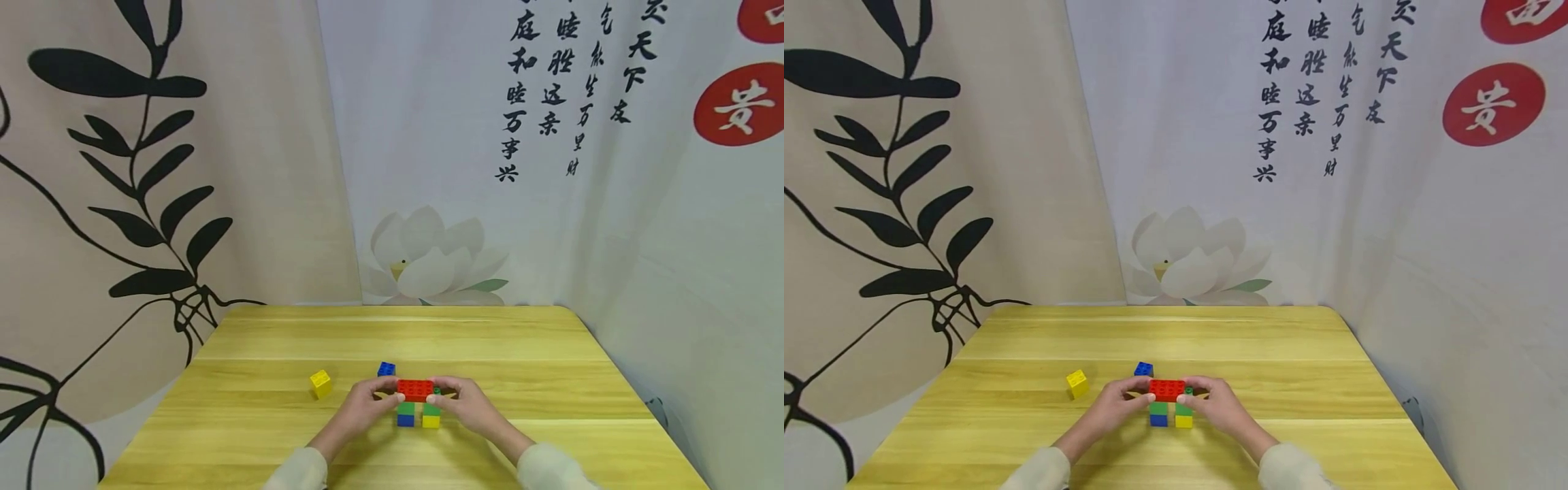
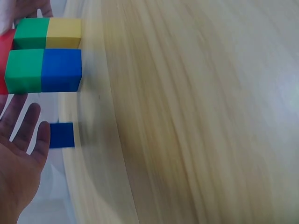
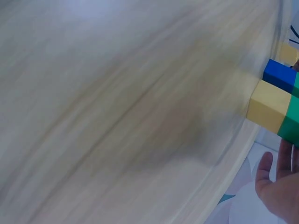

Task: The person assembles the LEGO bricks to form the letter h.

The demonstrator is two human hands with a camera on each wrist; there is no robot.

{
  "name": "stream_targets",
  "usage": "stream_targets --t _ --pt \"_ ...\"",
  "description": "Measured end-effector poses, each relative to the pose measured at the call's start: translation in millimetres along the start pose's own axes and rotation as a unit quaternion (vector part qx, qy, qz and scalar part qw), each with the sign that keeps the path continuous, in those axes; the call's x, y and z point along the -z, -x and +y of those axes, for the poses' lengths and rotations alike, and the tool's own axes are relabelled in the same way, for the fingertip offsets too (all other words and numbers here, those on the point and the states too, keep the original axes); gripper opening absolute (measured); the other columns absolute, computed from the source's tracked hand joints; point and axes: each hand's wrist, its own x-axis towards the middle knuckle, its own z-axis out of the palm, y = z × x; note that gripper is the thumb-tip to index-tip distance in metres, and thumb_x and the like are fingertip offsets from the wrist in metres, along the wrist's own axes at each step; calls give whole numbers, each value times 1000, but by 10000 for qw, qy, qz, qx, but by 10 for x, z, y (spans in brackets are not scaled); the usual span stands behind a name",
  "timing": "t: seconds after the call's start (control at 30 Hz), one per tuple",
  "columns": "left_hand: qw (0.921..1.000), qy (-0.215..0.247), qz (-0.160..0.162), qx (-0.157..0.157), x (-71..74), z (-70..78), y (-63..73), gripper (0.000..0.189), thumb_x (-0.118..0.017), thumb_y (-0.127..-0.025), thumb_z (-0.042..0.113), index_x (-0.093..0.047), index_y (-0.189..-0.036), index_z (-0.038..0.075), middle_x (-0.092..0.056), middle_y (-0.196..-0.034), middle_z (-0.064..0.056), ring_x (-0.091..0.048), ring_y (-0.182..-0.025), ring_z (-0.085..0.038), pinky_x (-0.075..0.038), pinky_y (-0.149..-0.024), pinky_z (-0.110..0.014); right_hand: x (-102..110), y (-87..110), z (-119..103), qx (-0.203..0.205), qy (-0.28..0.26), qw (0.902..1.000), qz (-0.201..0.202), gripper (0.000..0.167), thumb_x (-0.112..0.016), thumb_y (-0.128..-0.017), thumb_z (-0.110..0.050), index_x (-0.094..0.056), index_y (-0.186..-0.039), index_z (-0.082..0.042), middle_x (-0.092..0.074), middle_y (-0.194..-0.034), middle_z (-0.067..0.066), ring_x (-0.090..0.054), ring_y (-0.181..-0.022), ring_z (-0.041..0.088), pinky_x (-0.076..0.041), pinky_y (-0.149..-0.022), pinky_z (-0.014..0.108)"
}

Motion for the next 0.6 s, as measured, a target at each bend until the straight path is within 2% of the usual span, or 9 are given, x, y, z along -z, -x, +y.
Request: stream_targets --t 0.2,0.4,0.6 --pt "9999 -132 -21 19 129 -56 48 36 -68 -95 37 -68 -124 16 -69 -114 2 -61 -102 -18 -51 -84 -37 -128 -58 -17 38 39 10000 17 45 -69 -95 -28 -62 -131 -2 -67 -117 13 -62 -91 21 -56 -77 43" --pt "9996 -267 -78 -25 218 -47 82 35 -68 -95 38 -69 -121 15 -69 -114 1 -62 -103 -19 -51 -85 -39 -200 -92 -16 31 78 10000 6 45 -69 -95 -29 -62 -131 -4 -67 -117 11 -61 -91 20 -56 -75 37" --pt "9994 -336 -61 -13 234 -34 87 35 -68 -94 38 -69 -119 15 -70 -113 2 -61 -104 -19 -51 -86 -38 -203 -91 -20 115 160 9998 62 50 -70 -94 -29 -58 -136 -4 -65 -124 13 -61 -104 24 -53 -81 35"
